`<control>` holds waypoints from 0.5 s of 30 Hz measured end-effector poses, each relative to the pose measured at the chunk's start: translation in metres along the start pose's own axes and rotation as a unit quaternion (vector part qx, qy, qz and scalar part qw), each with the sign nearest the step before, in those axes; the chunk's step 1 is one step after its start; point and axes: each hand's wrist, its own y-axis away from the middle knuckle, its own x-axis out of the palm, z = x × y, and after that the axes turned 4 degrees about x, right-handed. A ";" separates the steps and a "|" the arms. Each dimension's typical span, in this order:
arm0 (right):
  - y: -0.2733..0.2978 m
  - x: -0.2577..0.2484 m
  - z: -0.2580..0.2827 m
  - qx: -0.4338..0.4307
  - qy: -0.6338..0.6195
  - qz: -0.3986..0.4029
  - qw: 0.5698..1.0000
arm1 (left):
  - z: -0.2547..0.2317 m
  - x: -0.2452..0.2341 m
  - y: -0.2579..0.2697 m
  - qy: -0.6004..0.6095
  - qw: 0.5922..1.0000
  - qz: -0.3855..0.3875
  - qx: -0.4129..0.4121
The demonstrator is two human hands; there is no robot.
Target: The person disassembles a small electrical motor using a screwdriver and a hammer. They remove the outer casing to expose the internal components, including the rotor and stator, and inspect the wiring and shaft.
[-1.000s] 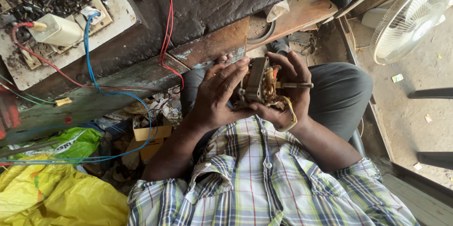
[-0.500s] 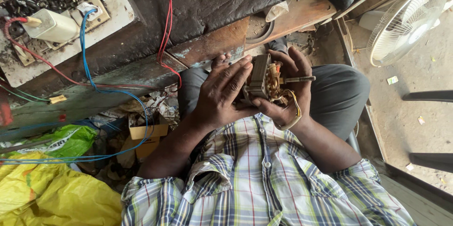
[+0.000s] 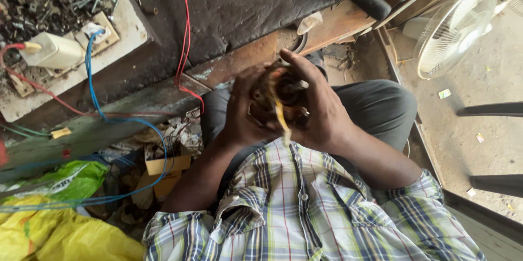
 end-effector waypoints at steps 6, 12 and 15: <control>-0.035 -0.023 -0.009 -0.086 -0.053 0.051 0.994 | 0.017 -0.008 -0.023 0.148 0.988 -0.050 -0.009; -0.073 -0.060 -0.047 -0.089 -0.136 0.037 0.986 | 0.045 -0.019 -0.043 0.300 0.950 -0.067 -0.053; -0.127 -0.088 -0.091 -0.024 0.147 -0.087 0.985 | 0.066 -0.030 -0.046 0.222 0.968 -0.097 -0.061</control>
